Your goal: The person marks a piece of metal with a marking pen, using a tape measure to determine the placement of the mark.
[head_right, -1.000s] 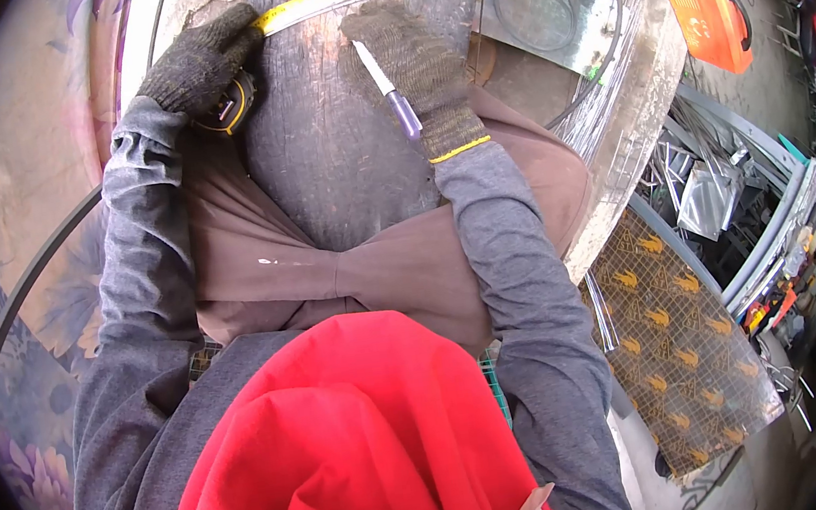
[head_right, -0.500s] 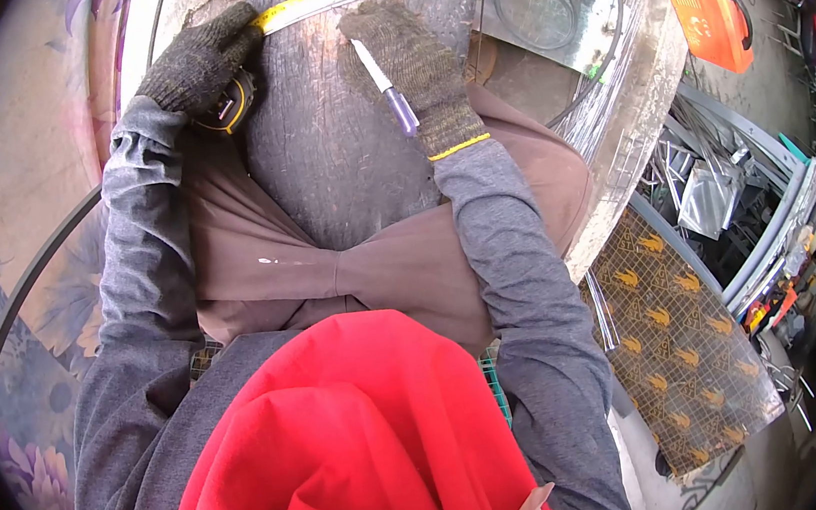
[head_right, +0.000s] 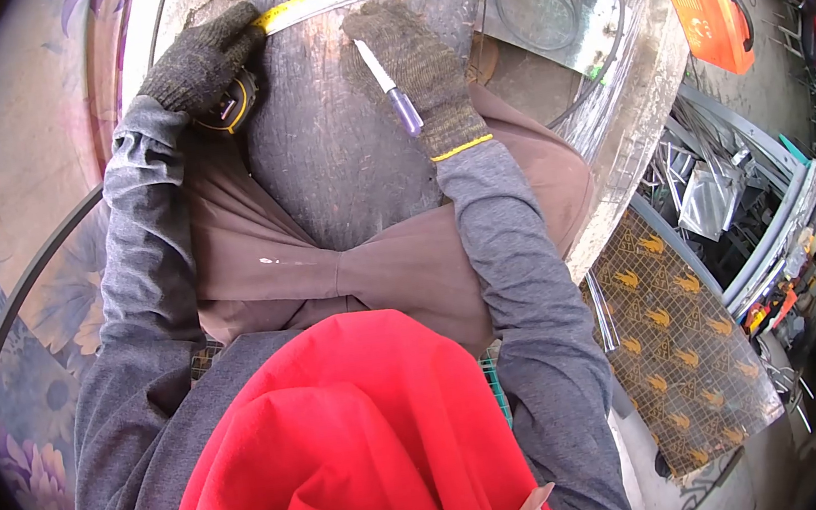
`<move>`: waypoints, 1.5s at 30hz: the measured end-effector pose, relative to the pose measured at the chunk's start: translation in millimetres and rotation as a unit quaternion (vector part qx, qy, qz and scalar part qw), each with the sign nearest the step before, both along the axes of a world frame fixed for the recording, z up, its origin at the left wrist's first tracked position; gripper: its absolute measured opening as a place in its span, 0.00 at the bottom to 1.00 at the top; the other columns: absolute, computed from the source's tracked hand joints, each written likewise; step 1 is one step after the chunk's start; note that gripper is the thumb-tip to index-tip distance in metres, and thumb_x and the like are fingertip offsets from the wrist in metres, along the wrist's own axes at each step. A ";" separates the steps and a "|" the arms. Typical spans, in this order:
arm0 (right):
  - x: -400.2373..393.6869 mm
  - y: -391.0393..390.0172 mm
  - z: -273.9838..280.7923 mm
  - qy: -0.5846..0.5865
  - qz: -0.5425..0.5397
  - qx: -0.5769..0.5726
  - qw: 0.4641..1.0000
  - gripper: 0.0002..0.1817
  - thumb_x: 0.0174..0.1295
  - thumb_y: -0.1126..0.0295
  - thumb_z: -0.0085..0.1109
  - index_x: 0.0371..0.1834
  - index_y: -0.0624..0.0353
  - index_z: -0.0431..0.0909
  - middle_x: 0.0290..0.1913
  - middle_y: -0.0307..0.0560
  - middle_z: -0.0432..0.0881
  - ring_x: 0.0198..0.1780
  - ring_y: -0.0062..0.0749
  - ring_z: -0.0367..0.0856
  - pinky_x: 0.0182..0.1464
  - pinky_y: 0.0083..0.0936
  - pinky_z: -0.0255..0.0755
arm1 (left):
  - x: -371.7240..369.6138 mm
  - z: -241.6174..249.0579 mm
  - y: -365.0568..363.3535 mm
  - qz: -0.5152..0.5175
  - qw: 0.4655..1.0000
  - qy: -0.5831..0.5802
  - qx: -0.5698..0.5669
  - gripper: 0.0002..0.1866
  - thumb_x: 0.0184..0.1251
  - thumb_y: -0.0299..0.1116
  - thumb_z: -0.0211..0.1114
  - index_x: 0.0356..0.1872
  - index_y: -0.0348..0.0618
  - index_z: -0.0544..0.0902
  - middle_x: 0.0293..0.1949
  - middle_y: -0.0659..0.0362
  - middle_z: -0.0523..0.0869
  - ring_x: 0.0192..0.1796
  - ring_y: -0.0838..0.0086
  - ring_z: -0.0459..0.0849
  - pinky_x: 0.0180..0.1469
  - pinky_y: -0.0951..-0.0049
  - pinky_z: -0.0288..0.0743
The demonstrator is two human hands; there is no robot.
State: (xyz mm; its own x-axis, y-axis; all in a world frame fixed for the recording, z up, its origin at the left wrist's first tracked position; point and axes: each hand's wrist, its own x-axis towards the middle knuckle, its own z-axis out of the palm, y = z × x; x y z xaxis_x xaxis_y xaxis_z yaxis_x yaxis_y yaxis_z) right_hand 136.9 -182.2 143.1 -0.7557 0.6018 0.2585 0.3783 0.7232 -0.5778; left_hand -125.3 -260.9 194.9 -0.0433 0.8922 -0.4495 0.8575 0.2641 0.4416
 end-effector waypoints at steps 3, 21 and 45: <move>0.5 -0.3 8.2 -0.015 0.003 -0.009 1.000 0.19 0.61 0.62 0.60 0.55 0.47 0.77 0.53 0.45 0.81 0.60 0.39 0.77 0.72 0.36 0.62 | 1.3 -0.4 -0.4 0.010 1.000 -0.004 0.000 0.18 0.76 0.47 0.50 0.59 0.53 0.76 0.42 0.49 0.86 0.45 0.54 0.86 0.49 0.56 0.77; -5.1 -7.6 9.4 -0.023 0.007 -0.034 0.999 0.17 0.65 0.63 0.56 0.57 0.45 0.76 0.57 0.42 0.79 0.61 0.37 0.77 0.67 0.35 0.68 | -0.3 -6.0 -1.8 0.015 1.000 -0.014 0.018 0.16 0.76 0.45 0.49 0.55 0.54 0.78 0.31 0.54 0.86 0.28 0.67 0.86 0.36 0.64 0.79; -5.9 -6.8 10.2 0.006 -0.008 0.004 1.000 0.16 0.59 0.64 0.65 0.51 0.50 0.81 0.52 0.41 0.84 0.55 0.37 0.82 0.59 0.34 0.76 | 0.2 -12.1 -5.0 0.003 0.998 0.018 0.063 0.15 0.76 0.45 0.49 0.55 0.54 0.77 0.36 0.52 0.86 0.40 0.57 0.86 0.46 0.56 0.78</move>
